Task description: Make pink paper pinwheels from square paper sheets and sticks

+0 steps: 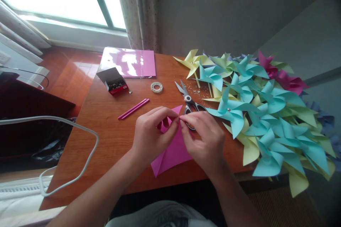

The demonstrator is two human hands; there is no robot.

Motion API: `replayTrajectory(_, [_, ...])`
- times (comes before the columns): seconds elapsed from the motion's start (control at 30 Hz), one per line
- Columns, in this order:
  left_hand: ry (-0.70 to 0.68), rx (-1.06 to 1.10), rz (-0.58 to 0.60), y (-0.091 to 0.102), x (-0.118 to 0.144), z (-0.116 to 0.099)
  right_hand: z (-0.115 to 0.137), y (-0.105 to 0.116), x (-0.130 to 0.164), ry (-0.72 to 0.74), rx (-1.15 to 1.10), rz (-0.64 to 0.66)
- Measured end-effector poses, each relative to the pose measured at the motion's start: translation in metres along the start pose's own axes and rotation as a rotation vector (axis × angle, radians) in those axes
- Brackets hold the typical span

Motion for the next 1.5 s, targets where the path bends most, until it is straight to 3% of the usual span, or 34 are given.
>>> replayTrajectory(0.13, [0.091, 0.075, -0.007, -0.001, 0.0, 0.007, -0.006, 0.001, 0.001, -0.116, -0.114, -0.008])
replayTrajectory(0.27, [0.217, 0.213, 0.079, -0.007, -0.001, 0.016, -0.014, 0.001, 0.001, -0.247, -0.177, -0.01])
replayTrajectory(0.4, [0.252, 0.27, 0.127, -0.009, 0.0, 0.018, -0.016, 0.002, 0.001, -0.301, -0.207, 0.005])
replayTrajectory(0.97, [0.189, 0.202, 0.064, -0.006, 0.0, 0.016, -0.007, 0.0, 0.002, -0.235, -0.227, 0.031])
replayTrajectory(1.27, [0.116, 0.097, 0.048, -0.003, -0.001, 0.008, -0.004, -0.002, 0.004, -0.14, -0.062, 0.001])
replayTrajectory(1.5, [0.102, 0.086, 0.054, -0.002, -0.001, 0.005, -0.004, 0.003, -0.001, -0.212, -0.161, 0.055])
Point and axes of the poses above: each hand's wrist, its own x-axis away from the middle knuckle, its own y-axis out of the back of the hand, z = x × y, the point moved 5 cm from there along -x, towards the middle knuckle
